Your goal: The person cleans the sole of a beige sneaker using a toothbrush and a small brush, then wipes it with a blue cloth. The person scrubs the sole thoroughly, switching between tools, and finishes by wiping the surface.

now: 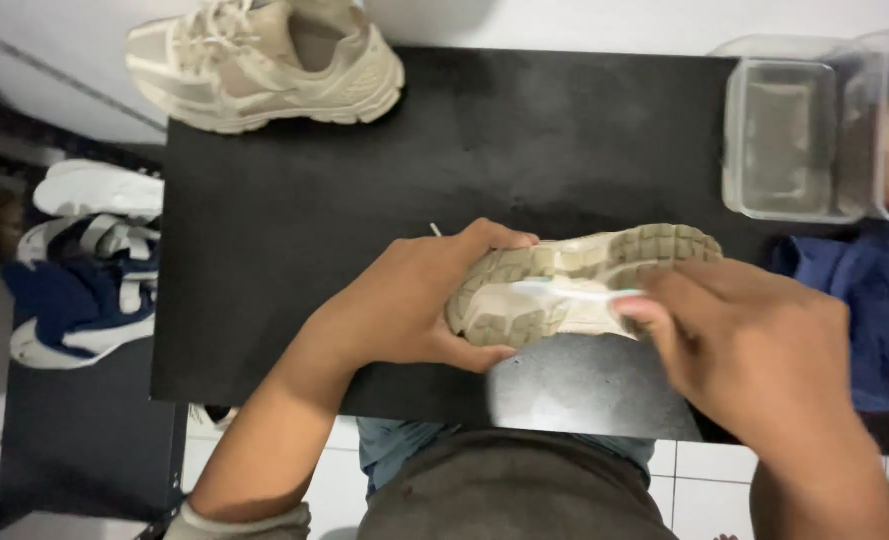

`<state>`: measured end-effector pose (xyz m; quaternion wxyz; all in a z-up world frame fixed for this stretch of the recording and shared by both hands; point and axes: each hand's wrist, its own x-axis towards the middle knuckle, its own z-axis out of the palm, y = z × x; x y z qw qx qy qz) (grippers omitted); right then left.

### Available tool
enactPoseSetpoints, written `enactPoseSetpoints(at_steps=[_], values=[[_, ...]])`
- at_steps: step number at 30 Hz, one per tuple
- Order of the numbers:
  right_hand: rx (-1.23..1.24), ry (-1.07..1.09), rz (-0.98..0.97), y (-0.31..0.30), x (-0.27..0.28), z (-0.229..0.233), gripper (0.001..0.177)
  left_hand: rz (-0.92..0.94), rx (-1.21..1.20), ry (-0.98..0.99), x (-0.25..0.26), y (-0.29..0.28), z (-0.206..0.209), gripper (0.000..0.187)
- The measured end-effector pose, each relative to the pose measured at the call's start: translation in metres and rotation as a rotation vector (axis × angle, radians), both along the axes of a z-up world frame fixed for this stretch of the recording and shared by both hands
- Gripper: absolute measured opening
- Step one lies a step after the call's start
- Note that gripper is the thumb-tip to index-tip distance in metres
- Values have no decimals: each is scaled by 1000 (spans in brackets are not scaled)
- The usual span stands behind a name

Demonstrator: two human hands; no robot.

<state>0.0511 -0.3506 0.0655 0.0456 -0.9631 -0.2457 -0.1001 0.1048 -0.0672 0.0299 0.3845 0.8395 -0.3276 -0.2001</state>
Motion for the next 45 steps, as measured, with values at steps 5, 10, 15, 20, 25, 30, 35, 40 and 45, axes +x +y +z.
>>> enactPoseSetpoints(at_steps=[5,10,15,20,25,30,35,40,45], values=[[104,9,60,17,-1,-12,32,-8,10,23,1,0,1,79],[1,28,26,8,4,-10,37,10,-2,7,2,1,2,79],[42,157,94,11,20,3,31,12,-2,31,1,0,1,79],[-65,133,171,14,39,2,35,1,-9,12,0,2,-1,78],[-129,202,288,10,68,10,16,-7,7,-11,0,1,-3,79],[-221,304,140,16,49,26,17,-3,-24,16,2,3,-1,77],[-141,325,23,-21,19,-2,28,0,-10,34,3,4,-1,76],[51,312,27,3,-6,-2,24,9,22,26,2,1,2,76],[58,167,-262,35,-64,-13,30,52,21,17,-1,3,0,90]])
